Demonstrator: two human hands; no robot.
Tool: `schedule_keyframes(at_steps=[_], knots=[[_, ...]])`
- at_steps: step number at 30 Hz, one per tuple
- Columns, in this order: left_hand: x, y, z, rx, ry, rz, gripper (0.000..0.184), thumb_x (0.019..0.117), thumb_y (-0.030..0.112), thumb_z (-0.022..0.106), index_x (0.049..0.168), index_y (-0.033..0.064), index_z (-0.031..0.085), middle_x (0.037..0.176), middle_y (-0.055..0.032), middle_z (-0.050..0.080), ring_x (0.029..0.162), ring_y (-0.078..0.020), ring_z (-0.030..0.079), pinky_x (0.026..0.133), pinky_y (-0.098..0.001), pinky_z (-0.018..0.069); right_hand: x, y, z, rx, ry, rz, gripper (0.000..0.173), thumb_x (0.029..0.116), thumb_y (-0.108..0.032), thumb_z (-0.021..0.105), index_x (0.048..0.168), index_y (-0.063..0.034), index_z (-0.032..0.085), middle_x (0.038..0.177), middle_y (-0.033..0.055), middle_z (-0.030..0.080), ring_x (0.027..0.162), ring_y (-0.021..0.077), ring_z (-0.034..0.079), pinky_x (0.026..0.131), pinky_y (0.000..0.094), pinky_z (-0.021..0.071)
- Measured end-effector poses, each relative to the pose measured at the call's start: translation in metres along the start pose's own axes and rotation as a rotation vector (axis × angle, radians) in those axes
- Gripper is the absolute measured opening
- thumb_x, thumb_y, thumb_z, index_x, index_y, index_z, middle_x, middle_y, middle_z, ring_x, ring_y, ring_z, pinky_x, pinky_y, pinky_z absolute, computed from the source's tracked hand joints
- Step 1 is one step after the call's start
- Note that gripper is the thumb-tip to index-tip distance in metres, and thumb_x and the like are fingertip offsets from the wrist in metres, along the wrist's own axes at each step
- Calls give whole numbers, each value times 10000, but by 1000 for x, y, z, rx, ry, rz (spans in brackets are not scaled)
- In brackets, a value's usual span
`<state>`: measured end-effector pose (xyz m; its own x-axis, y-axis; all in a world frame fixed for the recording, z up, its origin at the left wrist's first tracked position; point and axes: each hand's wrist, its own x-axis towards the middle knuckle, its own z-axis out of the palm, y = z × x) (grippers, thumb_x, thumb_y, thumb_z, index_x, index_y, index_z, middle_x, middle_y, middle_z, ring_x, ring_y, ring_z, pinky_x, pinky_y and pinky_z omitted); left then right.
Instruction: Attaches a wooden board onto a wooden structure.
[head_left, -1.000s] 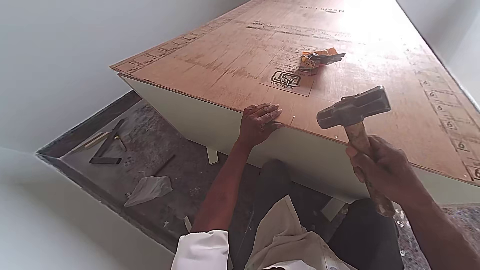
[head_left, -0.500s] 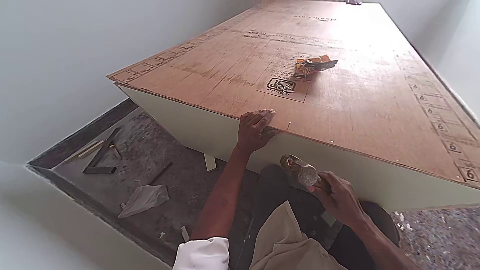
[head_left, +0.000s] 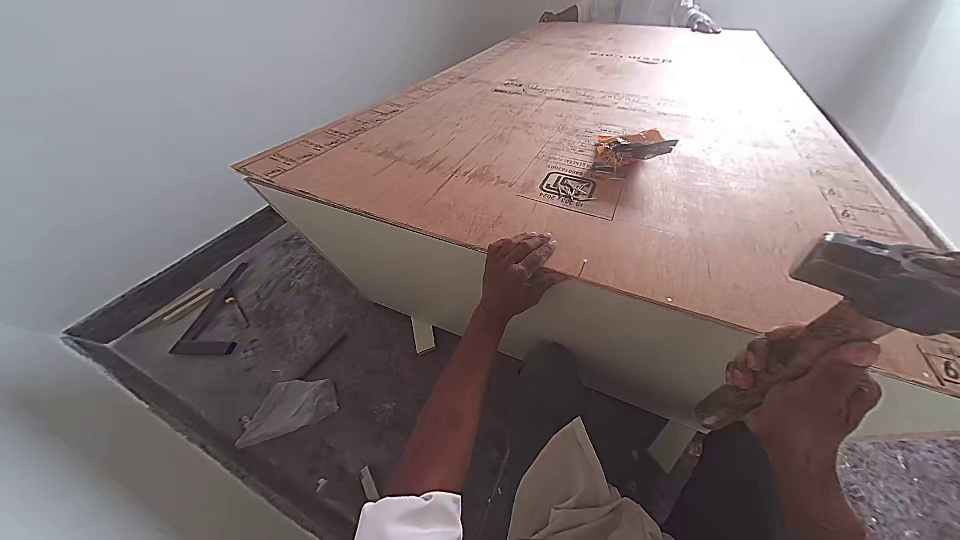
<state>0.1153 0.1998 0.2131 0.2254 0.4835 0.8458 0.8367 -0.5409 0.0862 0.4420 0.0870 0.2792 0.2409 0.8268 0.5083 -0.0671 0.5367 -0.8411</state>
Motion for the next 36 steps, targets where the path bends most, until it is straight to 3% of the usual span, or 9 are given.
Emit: schedule_keyframes(at_steps=[4, 8, 11, 30, 36], knots=[[0, 0, -1, 3, -16, -16, 613, 1009, 642, 427, 1204, 168, 763, 1467, -102, 601, 1405, -333, 494, 1076, -516, 395, -2, -2, -18, -16, -18, -18, 520, 940, -727, 476, 969, -231, 629, 667, -121, 631, 480, 35, 583, 411, 210, 509], [0, -1, 0, 25, 28, 16, 604, 1015, 629, 430, 1183, 164, 776, 1286, -67, 717, 1231, -259, 628, 1022, -460, 436, -12, 5, -18, -48, -74, 2, 460, 973, -682, 480, 992, -253, 648, 687, -135, 644, 494, 22, 588, 422, 202, 515], [0, -2, 1, 26, 27, 15, 604, 1014, 626, 431, 1184, 160, 776, 1274, -66, 721, 1188, -237, 643, 1021, -449, 430, -17, 9, -15, -75, -99, 25, 456, 986, -661, 486, 1002, -236, 650, 689, -140, 644, 502, 14, 592, 428, 192, 516], [1, -1, 2, 17, 24, 14, 613, 1003, 637, 455, 1175, 146, 779, 1268, -72, 723, 1194, -242, 645, 1027, -458, 426, -24, 15, -17, -124, -146, 65, 474, 1010, -648, 459, 996, -208, 636, 660, -142, 610, 494, 10, 579, 427, 192, 513], [-2, -2, -1, 14, 44, 13, 626, 1020, 635, 421, 1190, 144, 768, 1256, -89, 722, 1179, -253, 639, 1034, -457, 408, -7, 3, -18, -172, -420, 22, 503, 1029, -639, 412, 966, -194, 637, 645, -130, 568, 503, -15, 550, 432, 178, 491]])
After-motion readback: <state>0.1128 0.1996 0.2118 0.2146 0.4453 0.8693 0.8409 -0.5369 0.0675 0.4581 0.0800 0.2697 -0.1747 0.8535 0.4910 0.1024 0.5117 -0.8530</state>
